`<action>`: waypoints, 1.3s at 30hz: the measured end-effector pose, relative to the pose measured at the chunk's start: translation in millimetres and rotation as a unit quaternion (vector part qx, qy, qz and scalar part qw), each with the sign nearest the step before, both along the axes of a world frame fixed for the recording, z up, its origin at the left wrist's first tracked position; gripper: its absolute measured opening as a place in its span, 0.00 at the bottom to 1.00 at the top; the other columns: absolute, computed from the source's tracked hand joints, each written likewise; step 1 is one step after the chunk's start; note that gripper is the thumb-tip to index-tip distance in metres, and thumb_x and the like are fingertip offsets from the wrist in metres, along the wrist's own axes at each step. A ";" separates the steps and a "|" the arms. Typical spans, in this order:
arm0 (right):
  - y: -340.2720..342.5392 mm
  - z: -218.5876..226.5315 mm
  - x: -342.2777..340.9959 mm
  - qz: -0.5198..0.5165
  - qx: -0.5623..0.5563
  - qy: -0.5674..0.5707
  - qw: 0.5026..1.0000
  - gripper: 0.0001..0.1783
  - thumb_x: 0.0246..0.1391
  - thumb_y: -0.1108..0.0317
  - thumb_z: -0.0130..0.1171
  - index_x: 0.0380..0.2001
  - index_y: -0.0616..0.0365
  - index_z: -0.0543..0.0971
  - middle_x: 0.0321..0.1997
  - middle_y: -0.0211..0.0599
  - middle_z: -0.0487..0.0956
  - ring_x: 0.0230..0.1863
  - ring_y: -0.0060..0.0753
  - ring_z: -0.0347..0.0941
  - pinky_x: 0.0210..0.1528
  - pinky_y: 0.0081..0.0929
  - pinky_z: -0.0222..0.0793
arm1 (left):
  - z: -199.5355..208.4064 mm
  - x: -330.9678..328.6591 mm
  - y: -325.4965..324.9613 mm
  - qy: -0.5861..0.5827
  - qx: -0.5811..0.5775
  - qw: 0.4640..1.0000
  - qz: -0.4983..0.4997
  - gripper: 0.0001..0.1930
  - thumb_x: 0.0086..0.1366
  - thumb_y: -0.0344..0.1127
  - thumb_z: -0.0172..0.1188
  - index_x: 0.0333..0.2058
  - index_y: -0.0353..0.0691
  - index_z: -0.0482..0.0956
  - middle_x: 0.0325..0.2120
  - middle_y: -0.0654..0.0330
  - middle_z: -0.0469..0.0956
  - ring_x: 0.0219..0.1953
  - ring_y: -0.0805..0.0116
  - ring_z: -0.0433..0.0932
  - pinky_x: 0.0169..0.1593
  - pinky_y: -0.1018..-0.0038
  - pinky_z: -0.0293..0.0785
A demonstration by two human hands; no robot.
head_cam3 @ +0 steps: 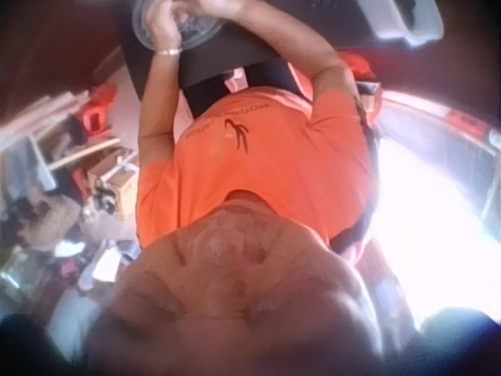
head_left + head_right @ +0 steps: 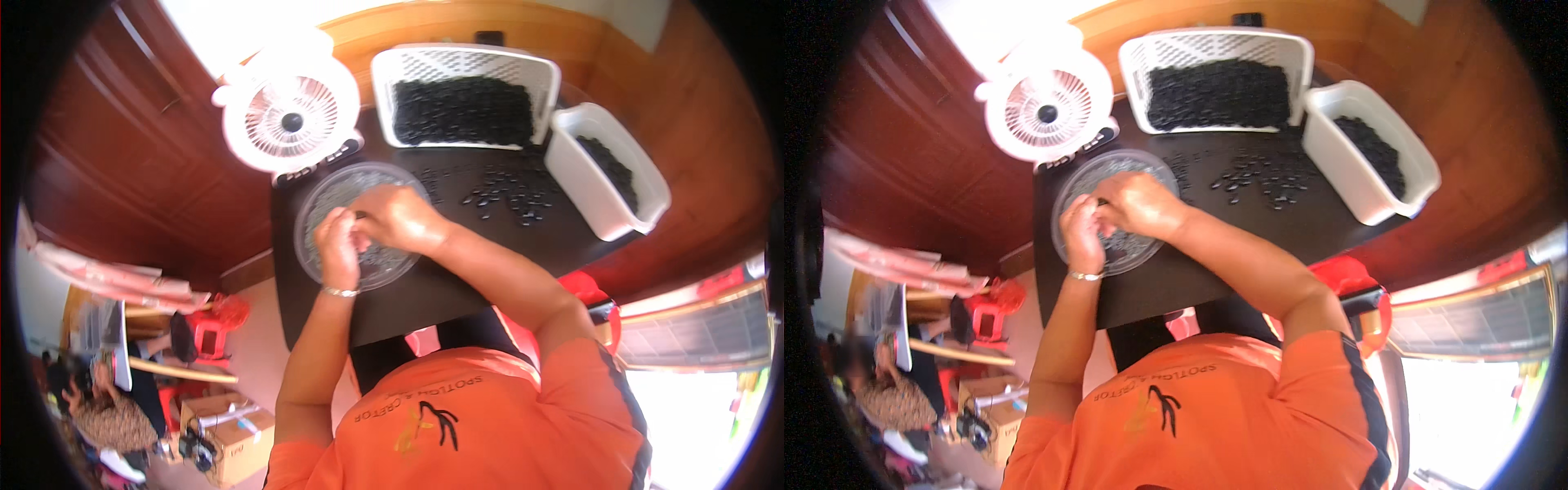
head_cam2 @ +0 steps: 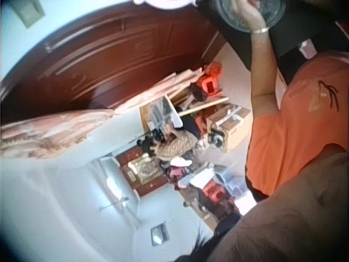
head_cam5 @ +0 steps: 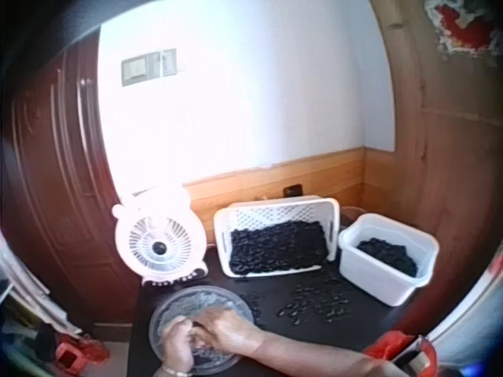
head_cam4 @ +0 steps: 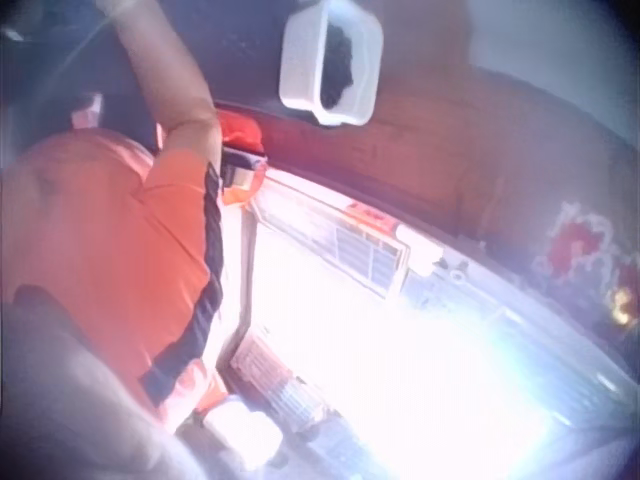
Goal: The person assembles components by picking black plastic pieces from the table and inserting small pins from a round tray into them by hand.
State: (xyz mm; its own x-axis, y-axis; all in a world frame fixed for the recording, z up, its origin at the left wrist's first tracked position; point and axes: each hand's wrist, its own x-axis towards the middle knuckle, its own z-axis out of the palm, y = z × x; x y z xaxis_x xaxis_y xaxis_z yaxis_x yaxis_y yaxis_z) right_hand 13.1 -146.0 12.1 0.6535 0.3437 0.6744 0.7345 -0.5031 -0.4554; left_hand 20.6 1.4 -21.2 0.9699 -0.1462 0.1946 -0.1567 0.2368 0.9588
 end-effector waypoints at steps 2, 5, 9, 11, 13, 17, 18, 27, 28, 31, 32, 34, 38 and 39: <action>-6.4 0.9 2.8 -0.028 -0.010 -0.024 0.999 0.09 0.40 0.65 0.61 0.23 0.59 0.75 0.24 0.43 0.75 0.29 0.48 0.73 0.33 0.40 0.69 | 8.3 -2.1 -3.1 0.006 0.032 0.999 0.010 0.13 0.61 0.40 0.47 0.24 0.37 0.70 0.15 0.62 0.71 0.14 0.76 0.67 0.18 0.82 0.61; -25.5 32.8 -7.6 -0.110 -0.016 -0.101 0.989 0.09 0.39 0.65 0.61 0.24 0.58 0.76 0.24 0.42 0.75 0.30 0.46 0.73 0.34 0.39 0.70 | 13.8 -6.5 -0.2 0.014 -0.008 1.000 0.017 0.10 0.60 0.37 0.49 0.22 0.39 0.72 0.13 0.65 0.68 0.13 0.78 0.66 0.17 0.85 0.60; -81.2 79.5 -31.7 -0.320 -0.017 -0.166 0.933 0.11 0.41 0.62 0.62 0.27 0.57 0.80 0.28 0.42 0.78 0.32 0.44 0.74 0.37 0.35 0.71 | 8.8 -8.0 12.6 0.011 0.004 1.000 0.025 0.09 0.59 0.35 0.49 0.22 0.39 0.72 0.13 0.64 0.68 0.13 0.78 0.65 0.17 0.84 0.59; -130.5 92.7 -50.9 -0.447 0.021 -0.084 0.890 0.13 0.43 0.60 0.61 0.29 0.57 0.80 0.28 0.44 0.78 0.33 0.47 0.74 0.37 0.38 0.70 | 8.3 -7.2 8.0 0.001 0.015 1.000 0.014 0.09 0.59 0.35 0.49 0.22 0.38 0.72 0.13 0.64 0.68 0.13 0.78 0.65 0.17 0.84 0.58; -191.1 96.5 -62.0 -0.554 -0.042 -0.155 0.817 0.16 0.42 0.57 0.60 0.30 0.57 0.80 0.28 0.46 0.77 0.34 0.48 0.74 0.38 0.39 0.70 | 14.2 -5.9 5.1 -0.035 0.041 0.999 -0.003 0.10 0.59 0.35 0.49 0.23 0.37 0.72 0.14 0.64 0.68 0.14 0.78 0.65 0.18 0.83 0.59; -203.1 100.2 -97.8 -0.607 -0.106 -0.153 0.773 0.18 0.47 0.57 0.57 0.41 0.53 0.79 0.42 0.40 0.78 0.43 0.39 0.74 0.47 0.32 0.67 | 21.7 -1.1 1.8 -0.011 0.038 0.999 0.016 0.08 0.55 0.35 0.51 0.20 0.38 0.72 0.13 0.67 0.66 0.14 0.80 0.63 0.17 0.83 0.58; -189.9 94.5 -103.8 -0.579 -0.058 -0.120 0.805 0.17 0.48 0.58 0.57 0.40 0.53 0.79 0.41 0.40 0.78 0.42 0.37 0.75 0.46 0.30 0.68 | 22.2 0.2 1.4 -0.015 0.038 0.999 0.017 0.08 0.54 0.34 0.52 0.19 0.38 0.72 0.13 0.67 0.66 0.14 0.80 0.63 0.17 0.83 0.58; -109.1 -43.4 -134.6 -0.391 0.062 0.177 0.901 0.10 0.46 0.65 0.59 0.30 0.58 0.80 0.24 0.40 0.79 0.26 0.31 0.76 0.31 0.24 0.70 | 20.8 -0.1 -3.9 -0.060 0.038 0.997 0.018 0.08 0.54 0.31 0.52 0.20 0.34 0.75 0.12 0.65 0.68 0.14 0.79 0.66 0.18 0.82 0.61; -105.4 -46.3 -136.7 -0.387 0.058 0.179 0.903 0.10 0.46 0.65 0.59 0.30 0.58 0.80 0.24 0.40 0.79 0.26 0.31 0.76 0.31 0.24 0.70 | 22.2 -3.0 -4.6 -0.054 0.044 0.997 0.025 0.08 0.54 0.31 0.52 0.20 0.34 0.75 0.12 0.65 0.68 0.15 0.79 0.66 0.19 0.82 0.61; -94.7 -49.1 -137.9 -0.406 0.020 0.117 0.906 0.08 0.46 0.67 0.58 0.29 0.58 0.80 0.29 0.38 0.79 0.30 0.34 0.77 0.34 0.25 0.71 | 13.9 0.1 -2.1 -0.111 0.073 0.991 0.028 0.09 0.55 0.33 0.52 0.21 0.34 0.75 0.12 0.65 0.68 0.14 0.79 0.66 0.19 0.82 0.61; -93.1 -51.6 -137.0 -0.403 0.019 0.116 0.907 0.08 0.46 0.67 0.58 0.29 0.58 0.80 0.29 0.38 0.79 0.30 0.34 0.77 0.34 0.25 0.71 | 11.5 1.3 -1.2 -0.156 0.098 0.982 0.039 0.09 0.55 0.34 0.53 0.21 0.35 0.75 0.12 0.65 0.68 0.14 0.79 0.65 0.19 0.82 0.60; -95.8 -57.1 -136.9 -0.401 -0.004 0.076 0.913 0.08 0.48 0.68 0.59 0.30 0.60 0.80 0.27 0.36 0.80 0.28 0.24 0.76 0.33 0.21 0.69 | 11.2 1.5 -1.2 -0.176 0.101 0.978 0.042 0.10 0.56 0.34 0.52 0.21 0.34 0.74 0.13 0.65 0.68 0.14 0.79 0.65 0.19 0.82 0.60; -99.7 -59.3 -136.5 -0.397 0.002 0.066 0.915 0.07 0.48 0.68 0.59 0.29 0.59 0.80 0.27 0.37 0.79 0.28 0.26 0.76 0.33 0.21 0.70 | 10.1 1.0 -0.6 -0.142 0.106 0.984 0.032 0.09 0.55 0.33 0.53 0.21 0.34 0.75 0.11 0.65 0.68 0.15 0.80 0.65 0.20 0.80 0.61; -98.8 -58.4 -135.4 -0.395 0.004 0.074 0.916 0.07 0.47 0.67 0.59 0.28 0.58 0.80 0.28 0.38 0.79 0.30 0.33 0.76 0.35 0.25 0.70 | 9.3 3.5 0.6 -0.145 0.115 0.982 0.046 0.09 0.55 0.33 0.53 0.21 0.33 0.75 0.10 0.65 0.68 0.15 0.80 0.66 0.21 0.78 0.62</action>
State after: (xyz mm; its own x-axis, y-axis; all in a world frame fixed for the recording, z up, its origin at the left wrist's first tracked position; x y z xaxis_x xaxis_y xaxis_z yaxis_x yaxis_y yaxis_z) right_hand -122.3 -244.8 -46.2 0.7807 -0.2796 0.5589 0.0733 -0.8472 -0.5262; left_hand 24.1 1.9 -11.9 0.8898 -0.1320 0.4369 -0.4418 -0.0082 0.8971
